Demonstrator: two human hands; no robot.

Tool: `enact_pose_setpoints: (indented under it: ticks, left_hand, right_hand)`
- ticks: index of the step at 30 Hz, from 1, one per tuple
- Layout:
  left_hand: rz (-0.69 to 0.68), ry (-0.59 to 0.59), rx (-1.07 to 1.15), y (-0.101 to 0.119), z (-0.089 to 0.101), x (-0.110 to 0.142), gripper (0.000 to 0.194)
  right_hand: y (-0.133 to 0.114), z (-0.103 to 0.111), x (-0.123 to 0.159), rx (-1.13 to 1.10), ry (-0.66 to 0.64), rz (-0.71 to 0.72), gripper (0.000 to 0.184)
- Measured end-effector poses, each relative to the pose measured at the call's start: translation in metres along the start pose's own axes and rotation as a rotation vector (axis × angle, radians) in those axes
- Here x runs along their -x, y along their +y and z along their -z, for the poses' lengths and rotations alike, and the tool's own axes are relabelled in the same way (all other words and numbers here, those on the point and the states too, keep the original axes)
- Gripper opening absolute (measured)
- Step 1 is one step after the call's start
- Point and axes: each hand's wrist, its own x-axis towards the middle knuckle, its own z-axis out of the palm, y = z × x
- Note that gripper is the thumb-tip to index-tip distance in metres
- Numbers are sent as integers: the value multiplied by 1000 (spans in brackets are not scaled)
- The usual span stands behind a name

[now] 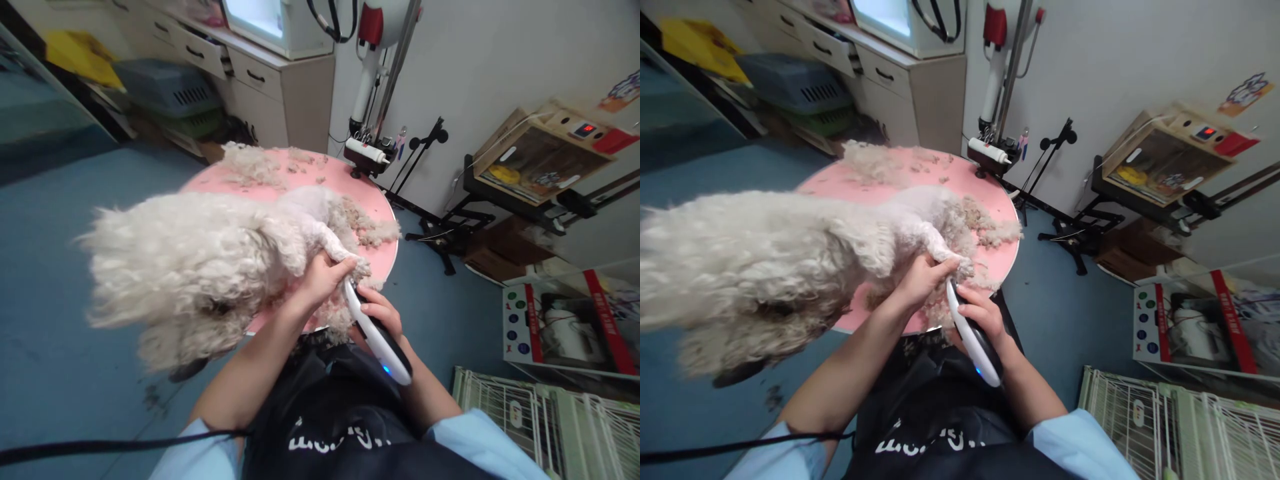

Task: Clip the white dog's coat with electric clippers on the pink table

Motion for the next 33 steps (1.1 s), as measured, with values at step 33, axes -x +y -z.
enact_pose_setpoints:
  ticks: [33]
  left_hand:
    - [65,-22,57,-8,-7,0,31]
  right_hand:
    - [23,1,19,262,25,179,36]
